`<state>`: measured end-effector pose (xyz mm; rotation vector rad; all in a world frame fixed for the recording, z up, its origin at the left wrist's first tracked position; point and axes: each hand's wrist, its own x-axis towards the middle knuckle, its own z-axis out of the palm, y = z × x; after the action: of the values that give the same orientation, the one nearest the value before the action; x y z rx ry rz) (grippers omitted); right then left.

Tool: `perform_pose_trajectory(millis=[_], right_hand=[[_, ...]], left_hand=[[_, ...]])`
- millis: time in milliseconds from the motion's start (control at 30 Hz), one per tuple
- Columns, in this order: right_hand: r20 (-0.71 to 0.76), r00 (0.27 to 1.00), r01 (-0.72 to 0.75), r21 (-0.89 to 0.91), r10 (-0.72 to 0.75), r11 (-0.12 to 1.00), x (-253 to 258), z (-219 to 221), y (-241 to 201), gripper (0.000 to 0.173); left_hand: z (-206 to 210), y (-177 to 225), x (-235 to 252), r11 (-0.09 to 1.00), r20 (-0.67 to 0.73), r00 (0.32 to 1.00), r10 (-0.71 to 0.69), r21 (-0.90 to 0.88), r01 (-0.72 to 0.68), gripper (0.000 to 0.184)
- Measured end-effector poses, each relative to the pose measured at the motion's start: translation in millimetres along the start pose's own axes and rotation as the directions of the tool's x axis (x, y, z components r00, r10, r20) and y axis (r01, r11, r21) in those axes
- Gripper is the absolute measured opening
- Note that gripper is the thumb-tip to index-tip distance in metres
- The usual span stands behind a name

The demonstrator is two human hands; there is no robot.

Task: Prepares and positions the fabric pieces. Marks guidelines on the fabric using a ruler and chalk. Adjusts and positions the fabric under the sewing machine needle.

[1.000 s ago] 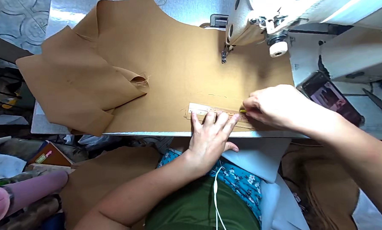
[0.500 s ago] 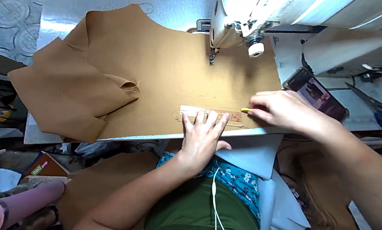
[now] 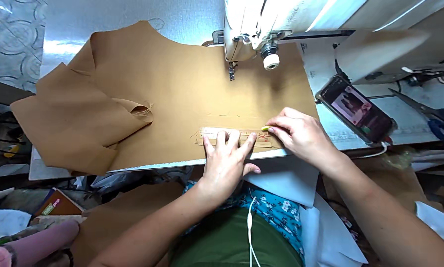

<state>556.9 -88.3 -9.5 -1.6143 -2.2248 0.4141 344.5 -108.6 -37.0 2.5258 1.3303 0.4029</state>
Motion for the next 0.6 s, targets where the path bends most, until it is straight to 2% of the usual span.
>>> perform_pose_trajectory(millis=[367, 533, 600], right_hand=[[0.025, 0.997, 0.077, -0.061, -0.075, 0.995, 18, 11, -18, 0.011], [0.077, 0.986, 0.153, -0.034, -0.150, 0.988, 33, 16, -27, 0.011], [0.085, 0.987, 0.137, 0.011, -0.137, 0.991, 34, 11, -25, 0.013]], left_hand=[[4, 1, -2, 1.000, -0.013, 1.000, -0.001, -0.015, 0.001, 0.068], [3, 2, -1, 1.000, -0.006, 1.000, -0.015, -0.015, 0.015, 0.060], [3, 2, -2, 1.000, -0.011, 1.000, -0.013, -0.014, 0.013, 0.061]])
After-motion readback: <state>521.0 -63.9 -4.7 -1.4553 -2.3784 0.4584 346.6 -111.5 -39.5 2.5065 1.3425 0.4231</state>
